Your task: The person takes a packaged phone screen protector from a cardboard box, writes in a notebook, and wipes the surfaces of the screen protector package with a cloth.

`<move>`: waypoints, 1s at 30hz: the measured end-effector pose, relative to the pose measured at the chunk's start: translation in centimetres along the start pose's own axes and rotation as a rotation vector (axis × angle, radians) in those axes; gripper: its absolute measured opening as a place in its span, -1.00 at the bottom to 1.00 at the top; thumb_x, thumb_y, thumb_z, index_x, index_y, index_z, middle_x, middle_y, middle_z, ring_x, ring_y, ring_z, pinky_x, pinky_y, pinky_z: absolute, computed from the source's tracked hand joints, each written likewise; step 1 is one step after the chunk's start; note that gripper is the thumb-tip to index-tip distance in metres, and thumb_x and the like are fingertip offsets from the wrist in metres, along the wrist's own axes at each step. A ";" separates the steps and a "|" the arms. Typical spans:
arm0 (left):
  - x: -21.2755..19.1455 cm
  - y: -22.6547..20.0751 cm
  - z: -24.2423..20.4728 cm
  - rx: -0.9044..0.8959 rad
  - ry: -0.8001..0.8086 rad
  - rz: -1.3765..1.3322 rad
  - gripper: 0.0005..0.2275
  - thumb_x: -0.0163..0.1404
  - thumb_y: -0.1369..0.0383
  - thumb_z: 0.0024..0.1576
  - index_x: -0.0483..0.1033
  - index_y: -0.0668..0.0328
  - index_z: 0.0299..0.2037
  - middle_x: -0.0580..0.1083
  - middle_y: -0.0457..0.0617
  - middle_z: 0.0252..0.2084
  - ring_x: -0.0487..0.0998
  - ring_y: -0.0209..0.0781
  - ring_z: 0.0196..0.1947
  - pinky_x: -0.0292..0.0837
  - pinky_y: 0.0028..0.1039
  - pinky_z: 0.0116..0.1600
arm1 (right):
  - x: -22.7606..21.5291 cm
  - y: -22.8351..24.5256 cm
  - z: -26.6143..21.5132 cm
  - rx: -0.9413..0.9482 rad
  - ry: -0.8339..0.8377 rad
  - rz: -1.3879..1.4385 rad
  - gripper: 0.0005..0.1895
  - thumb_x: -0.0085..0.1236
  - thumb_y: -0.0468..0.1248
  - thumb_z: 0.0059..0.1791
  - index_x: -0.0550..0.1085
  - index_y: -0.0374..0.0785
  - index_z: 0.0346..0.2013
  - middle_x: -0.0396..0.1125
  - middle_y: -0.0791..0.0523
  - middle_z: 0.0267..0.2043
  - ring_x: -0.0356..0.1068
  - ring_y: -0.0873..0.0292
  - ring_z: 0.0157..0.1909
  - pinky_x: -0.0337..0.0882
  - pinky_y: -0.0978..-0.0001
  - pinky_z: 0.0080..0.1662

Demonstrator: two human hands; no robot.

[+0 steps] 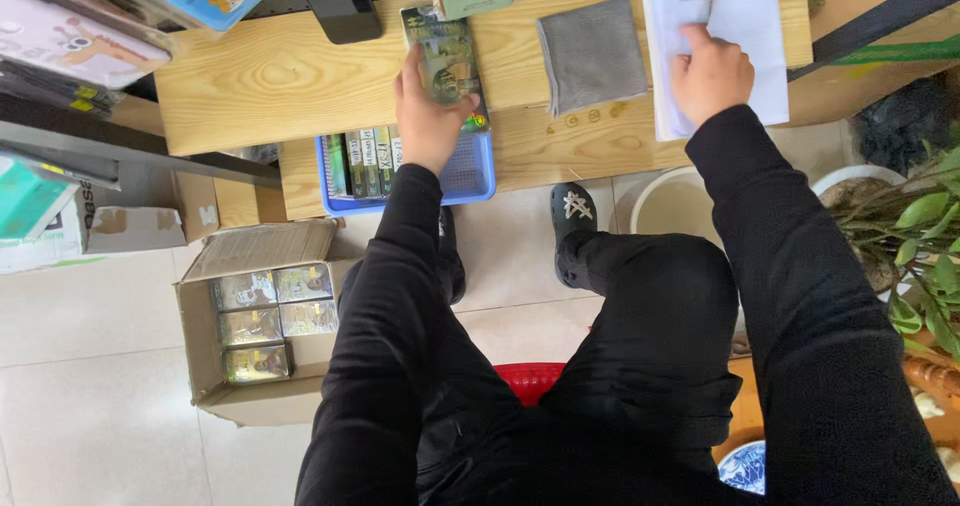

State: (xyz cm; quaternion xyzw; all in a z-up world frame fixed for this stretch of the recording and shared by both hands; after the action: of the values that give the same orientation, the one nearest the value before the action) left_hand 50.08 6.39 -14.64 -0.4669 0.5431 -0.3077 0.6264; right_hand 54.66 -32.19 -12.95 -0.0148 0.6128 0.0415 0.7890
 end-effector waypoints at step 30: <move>-0.8 -1.9 -4.7 0.199 -0.020 0.172 -0.31 0.22 0.40 -0.02 0.13 0.28 0.32 0.22 0.32 0.27 0.34 0.23 0.23 0.25 -0.18 0.31 | -19.4 3.4 -17.8 -0.409 -0.586 0.042 -0.90 0.16 -0.67 0.07 0.57 -0.54 -0.28 0.52 -0.19 -0.19 0.58 -0.11 -0.15 0.63 0.17 -0.12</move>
State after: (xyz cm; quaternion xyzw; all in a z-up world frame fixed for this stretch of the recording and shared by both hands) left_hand 45.55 5.25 -12.46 -0.3573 0.5417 -0.3003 0.6991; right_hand 32.42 -31.02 1.52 -0.1474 0.3396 0.1819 0.9110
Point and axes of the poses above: each hand's wrist, its own z-axis towards the middle knuckle, its own x-axis out of the palm, y = z × x, the point moved 7 cm from there along z, towards the middle knuckle
